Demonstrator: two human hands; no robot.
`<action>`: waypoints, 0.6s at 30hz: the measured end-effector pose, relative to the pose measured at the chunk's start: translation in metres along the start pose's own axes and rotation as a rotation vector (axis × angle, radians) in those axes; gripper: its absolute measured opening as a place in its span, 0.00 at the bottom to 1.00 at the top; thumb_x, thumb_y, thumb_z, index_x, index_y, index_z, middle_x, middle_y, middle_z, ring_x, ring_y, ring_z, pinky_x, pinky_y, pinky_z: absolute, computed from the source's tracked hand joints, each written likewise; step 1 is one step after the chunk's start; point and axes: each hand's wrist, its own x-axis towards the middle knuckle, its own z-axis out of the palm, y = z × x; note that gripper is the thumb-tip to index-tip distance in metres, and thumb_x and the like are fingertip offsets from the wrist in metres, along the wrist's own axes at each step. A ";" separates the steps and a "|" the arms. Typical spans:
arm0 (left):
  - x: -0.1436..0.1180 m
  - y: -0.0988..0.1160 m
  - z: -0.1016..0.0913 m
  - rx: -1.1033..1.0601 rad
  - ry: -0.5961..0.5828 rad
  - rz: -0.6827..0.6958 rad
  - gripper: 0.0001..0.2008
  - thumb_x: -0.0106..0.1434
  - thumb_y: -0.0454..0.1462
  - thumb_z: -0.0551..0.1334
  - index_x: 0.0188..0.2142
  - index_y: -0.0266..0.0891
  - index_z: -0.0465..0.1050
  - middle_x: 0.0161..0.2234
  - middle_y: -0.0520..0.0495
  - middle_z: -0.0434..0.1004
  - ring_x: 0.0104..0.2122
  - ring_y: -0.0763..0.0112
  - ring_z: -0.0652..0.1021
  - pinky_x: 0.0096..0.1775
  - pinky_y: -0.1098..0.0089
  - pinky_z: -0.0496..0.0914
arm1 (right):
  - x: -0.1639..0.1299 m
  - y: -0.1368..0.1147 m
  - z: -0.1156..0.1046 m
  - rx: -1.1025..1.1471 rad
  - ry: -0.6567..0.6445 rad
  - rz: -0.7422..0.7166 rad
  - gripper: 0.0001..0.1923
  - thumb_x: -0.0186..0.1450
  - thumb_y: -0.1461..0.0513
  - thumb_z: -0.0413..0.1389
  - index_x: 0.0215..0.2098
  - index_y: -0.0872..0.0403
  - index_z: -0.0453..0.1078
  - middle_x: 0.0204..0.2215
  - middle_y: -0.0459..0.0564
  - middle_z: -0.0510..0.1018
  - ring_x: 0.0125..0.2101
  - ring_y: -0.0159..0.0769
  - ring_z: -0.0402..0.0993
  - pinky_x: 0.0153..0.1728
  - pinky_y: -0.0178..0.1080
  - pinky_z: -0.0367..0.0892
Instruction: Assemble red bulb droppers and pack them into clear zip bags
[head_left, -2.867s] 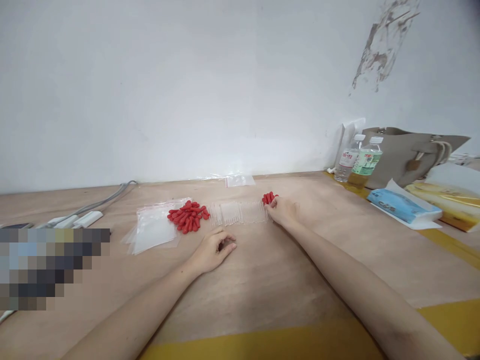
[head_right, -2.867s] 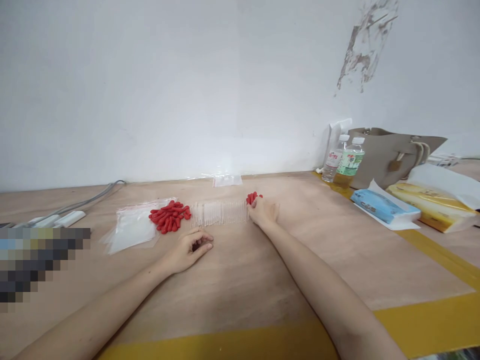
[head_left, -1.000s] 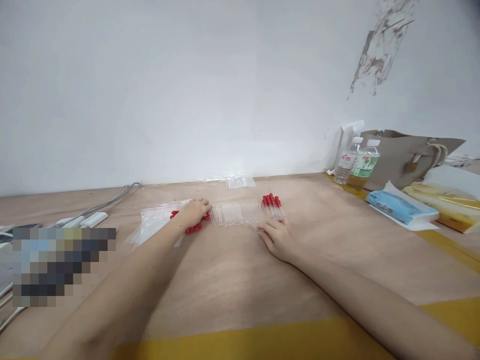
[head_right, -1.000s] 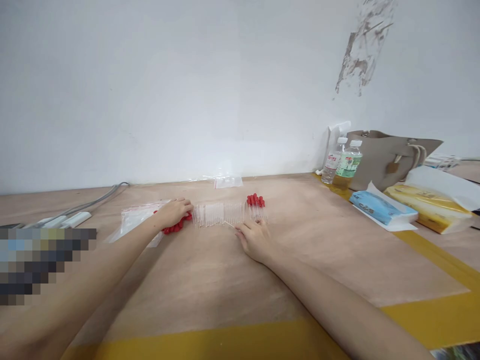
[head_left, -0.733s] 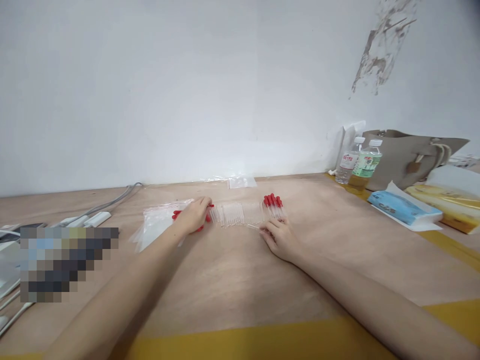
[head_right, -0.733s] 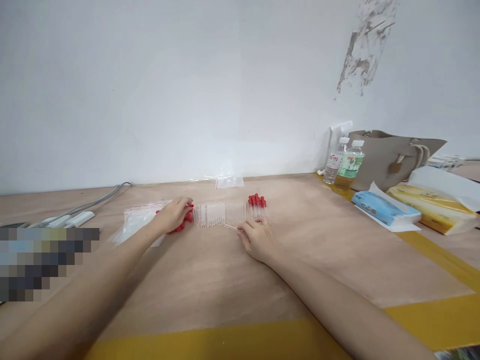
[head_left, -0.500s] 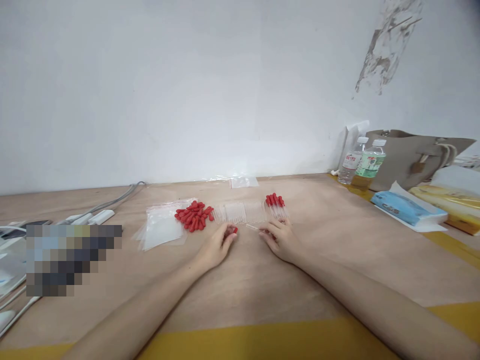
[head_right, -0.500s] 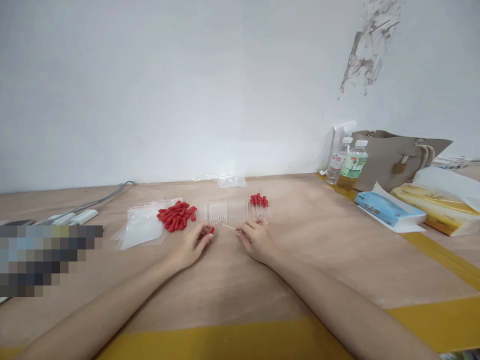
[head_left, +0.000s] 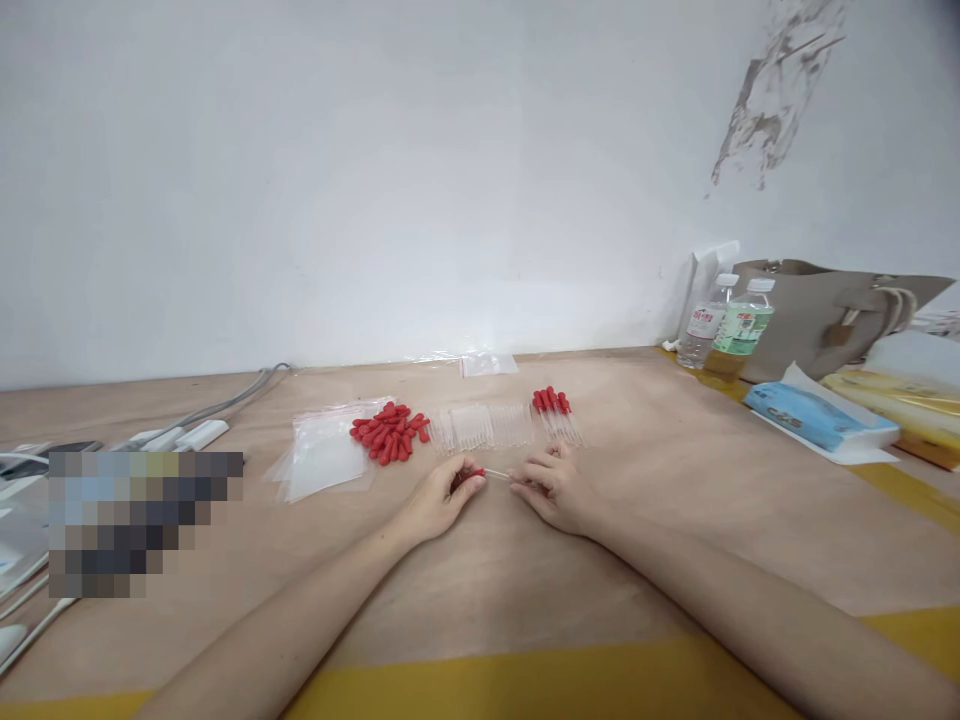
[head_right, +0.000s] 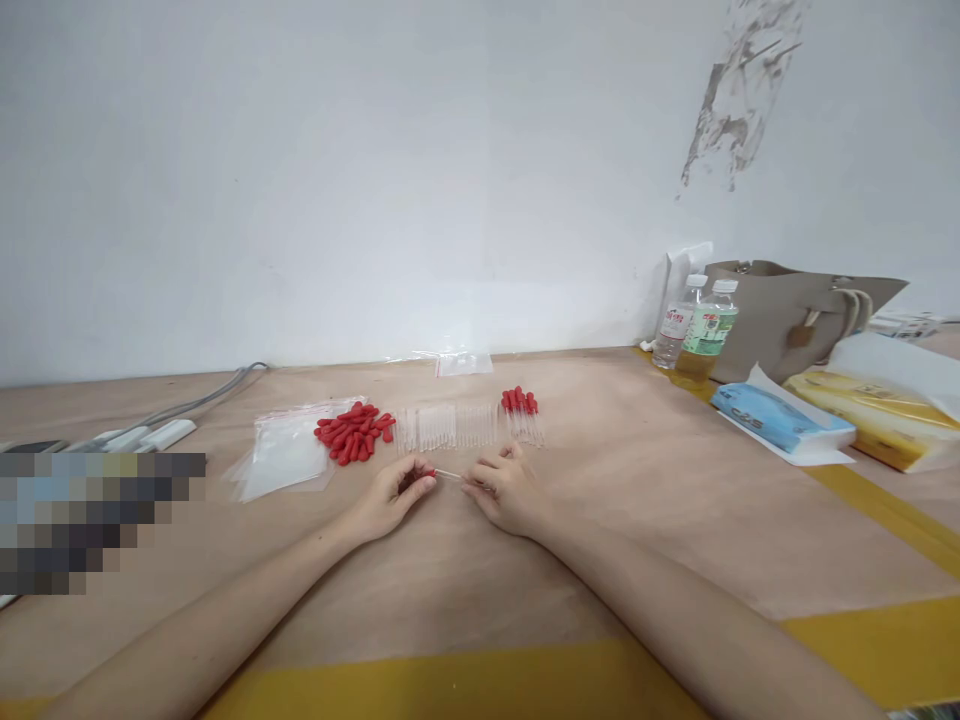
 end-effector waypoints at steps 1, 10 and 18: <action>0.000 -0.001 0.000 -0.017 0.004 0.001 0.10 0.61 0.42 0.52 0.32 0.37 0.64 0.28 0.52 0.67 0.27 0.74 0.67 0.30 0.73 0.63 | 0.000 -0.001 0.000 0.015 -0.010 0.000 0.09 0.63 0.61 0.47 0.29 0.54 0.68 0.23 0.45 0.72 0.25 0.28 0.64 0.37 0.38 0.51; -0.007 -0.003 -0.001 -0.037 -0.087 0.021 0.11 0.61 0.41 0.53 0.34 0.38 0.69 0.31 0.50 0.73 0.30 0.73 0.72 0.33 0.72 0.66 | 0.000 0.004 -0.010 0.092 -0.122 0.011 0.08 0.62 0.59 0.50 0.31 0.51 0.71 0.26 0.43 0.74 0.24 0.26 0.63 0.37 0.37 0.48; -0.009 0.005 0.000 0.204 -0.119 0.148 0.10 0.62 0.40 0.52 0.35 0.39 0.70 0.30 0.51 0.74 0.29 0.74 0.72 0.33 0.74 0.65 | 0.000 0.002 -0.017 -0.034 -0.147 -0.038 0.09 0.61 0.59 0.51 0.29 0.51 0.73 0.23 0.44 0.71 0.22 0.26 0.58 0.34 0.38 0.45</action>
